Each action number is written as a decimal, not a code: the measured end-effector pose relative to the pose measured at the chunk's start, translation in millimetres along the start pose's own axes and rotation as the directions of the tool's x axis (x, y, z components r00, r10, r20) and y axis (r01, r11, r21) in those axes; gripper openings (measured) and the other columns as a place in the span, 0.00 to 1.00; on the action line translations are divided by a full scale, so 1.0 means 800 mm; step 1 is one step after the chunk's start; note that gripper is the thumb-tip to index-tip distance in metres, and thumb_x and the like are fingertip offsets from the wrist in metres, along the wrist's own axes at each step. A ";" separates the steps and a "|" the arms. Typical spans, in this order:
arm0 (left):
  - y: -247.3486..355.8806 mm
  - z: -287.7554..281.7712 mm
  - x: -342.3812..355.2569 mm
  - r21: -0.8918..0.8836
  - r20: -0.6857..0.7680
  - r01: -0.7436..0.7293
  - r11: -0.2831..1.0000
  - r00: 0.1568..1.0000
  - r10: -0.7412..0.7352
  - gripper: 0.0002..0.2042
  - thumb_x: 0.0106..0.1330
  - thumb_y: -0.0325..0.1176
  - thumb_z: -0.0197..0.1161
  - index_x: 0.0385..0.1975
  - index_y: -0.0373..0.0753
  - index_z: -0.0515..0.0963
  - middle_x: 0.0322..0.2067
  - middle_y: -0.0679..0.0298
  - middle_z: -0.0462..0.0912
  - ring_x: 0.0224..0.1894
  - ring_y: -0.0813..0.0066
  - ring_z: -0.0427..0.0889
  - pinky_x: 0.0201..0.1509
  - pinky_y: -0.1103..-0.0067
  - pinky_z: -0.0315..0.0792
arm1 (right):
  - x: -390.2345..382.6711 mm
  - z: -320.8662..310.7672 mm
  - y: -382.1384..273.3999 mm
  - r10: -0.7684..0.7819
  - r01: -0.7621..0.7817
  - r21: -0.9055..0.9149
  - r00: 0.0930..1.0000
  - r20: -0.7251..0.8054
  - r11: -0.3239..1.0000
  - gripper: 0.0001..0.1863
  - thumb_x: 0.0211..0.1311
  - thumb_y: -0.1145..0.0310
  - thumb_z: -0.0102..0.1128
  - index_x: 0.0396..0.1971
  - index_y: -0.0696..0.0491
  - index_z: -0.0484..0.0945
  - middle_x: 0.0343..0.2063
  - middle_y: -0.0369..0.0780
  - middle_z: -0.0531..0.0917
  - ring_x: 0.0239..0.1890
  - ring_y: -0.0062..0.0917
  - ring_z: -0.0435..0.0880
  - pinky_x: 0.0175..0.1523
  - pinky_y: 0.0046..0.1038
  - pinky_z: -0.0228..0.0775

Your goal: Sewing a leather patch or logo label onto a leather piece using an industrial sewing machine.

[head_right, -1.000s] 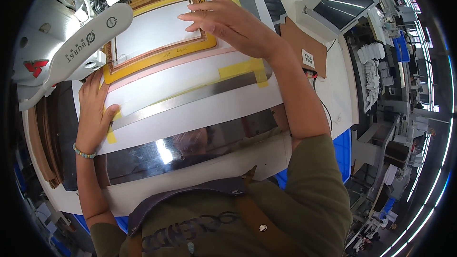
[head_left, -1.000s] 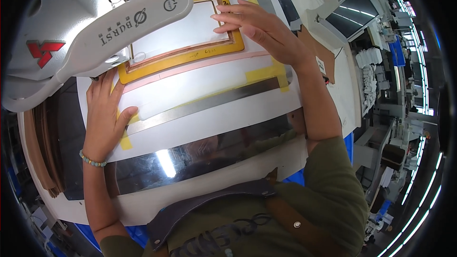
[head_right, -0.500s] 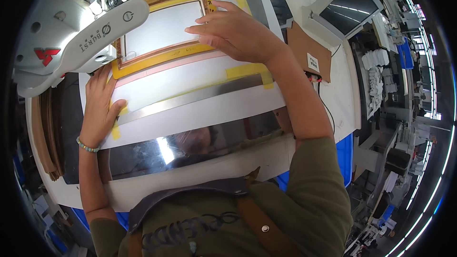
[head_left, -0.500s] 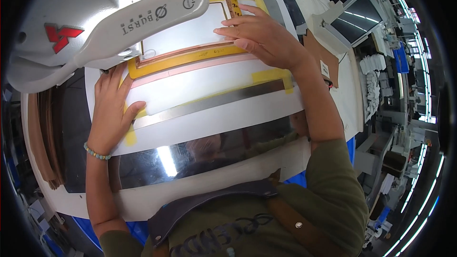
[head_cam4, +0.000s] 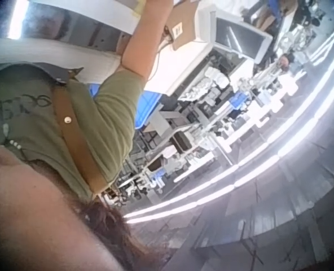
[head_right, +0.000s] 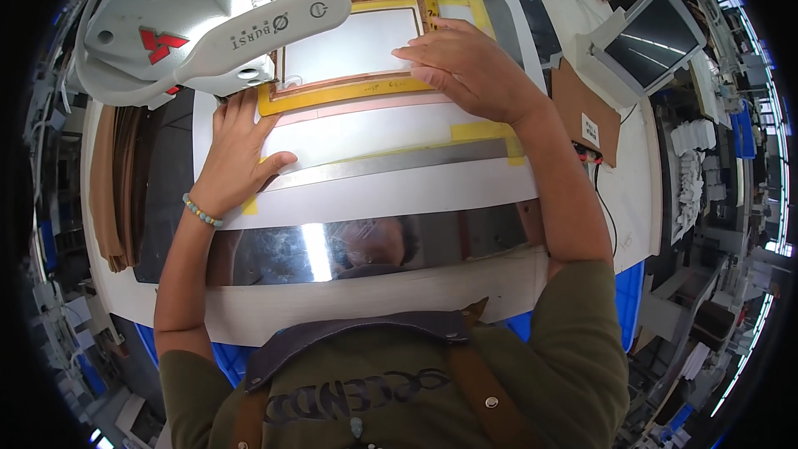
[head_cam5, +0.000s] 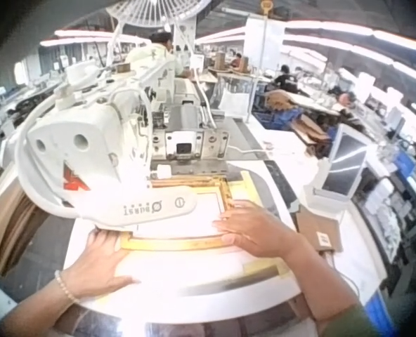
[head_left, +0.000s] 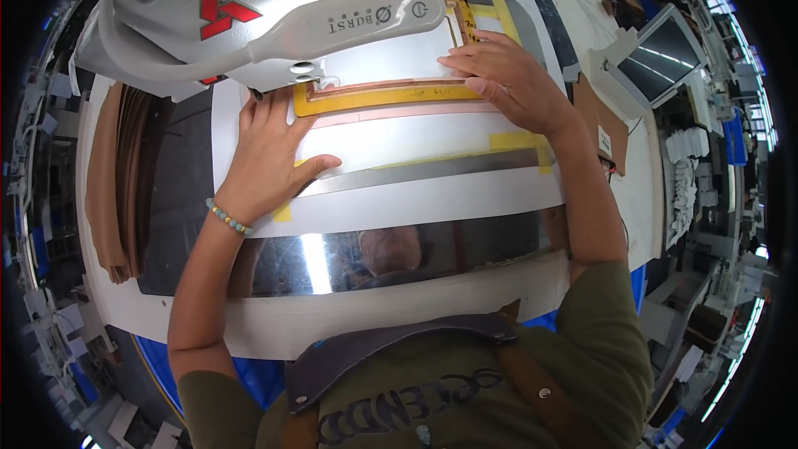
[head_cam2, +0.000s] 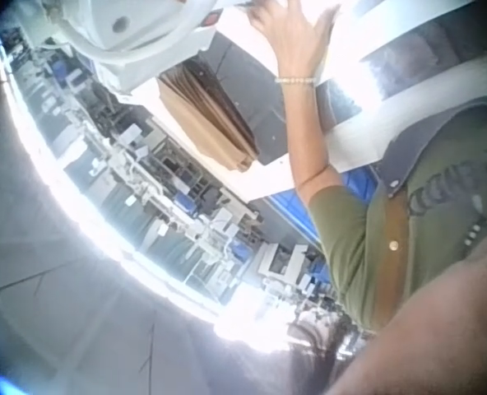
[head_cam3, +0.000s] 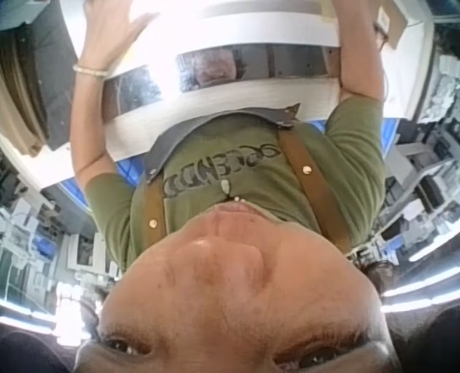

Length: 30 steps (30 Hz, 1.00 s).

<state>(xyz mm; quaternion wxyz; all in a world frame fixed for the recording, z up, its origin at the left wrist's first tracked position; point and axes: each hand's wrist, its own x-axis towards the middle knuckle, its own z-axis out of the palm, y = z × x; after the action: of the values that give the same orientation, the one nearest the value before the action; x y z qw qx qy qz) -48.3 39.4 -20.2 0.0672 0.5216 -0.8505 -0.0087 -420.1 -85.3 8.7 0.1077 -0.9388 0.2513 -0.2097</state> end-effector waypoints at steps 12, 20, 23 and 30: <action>0.010 0.009 0.003 -0.056 -0.093 0.090 0.994 0.991 -0.095 0.35 0.76 0.62 0.53 0.65 0.35 0.80 0.70 0.42 0.69 0.76 0.44 0.60 0.81 0.52 0.46 | -0.001 0.002 0.001 -0.020 0.020 0.009 0.999 -0.033 1.000 0.20 0.80 0.58 0.51 0.53 0.55 0.87 0.48 0.46 0.89 0.54 0.40 0.84 0.71 0.41 0.67; 0.004 0.016 -0.003 0.006 -0.137 0.120 0.993 0.983 -0.118 0.38 0.77 0.58 0.54 0.77 0.35 0.64 0.73 0.44 0.67 0.78 0.45 0.59 0.80 0.57 0.51 | -0.008 0.000 0.004 0.087 -0.092 0.064 0.994 0.070 0.994 0.25 0.83 0.53 0.44 0.59 0.53 0.85 0.58 0.45 0.87 0.68 0.41 0.76 0.76 0.42 0.62; -0.002 0.013 -0.018 0.020 -0.121 0.205 0.979 0.972 -0.201 0.42 0.76 0.59 0.55 0.78 0.30 0.59 0.75 0.43 0.63 0.80 0.46 0.55 0.82 0.58 0.49 | -0.011 -0.009 -0.010 0.091 -0.089 -0.031 0.995 0.051 0.996 0.24 0.82 0.53 0.46 0.59 0.53 0.85 0.63 0.43 0.83 0.71 0.39 0.73 0.77 0.41 0.62; -0.027 -0.016 -0.095 0.126 -0.197 0.318 0.940 0.937 -0.290 0.42 0.75 0.59 0.58 0.80 0.36 0.58 0.81 0.48 0.54 0.84 0.51 0.49 0.82 0.56 0.50 | 0.042 0.009 -0.050 0.015 -0.015 -0.003 1.000 0.015 1.000 0.22 0.79 0.55 0.50 0.55 0.52 0.88 0.65 0.41 0.81 0.73 0.35 0.71 0.76 0.38 0.63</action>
<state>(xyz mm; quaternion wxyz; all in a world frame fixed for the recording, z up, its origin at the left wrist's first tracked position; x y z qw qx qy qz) 6.8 97.9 -17.4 0.0986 0.6494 -0.7482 0.0935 -373.2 -67.9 26.4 0.1097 -0.9386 0.2580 -0.2013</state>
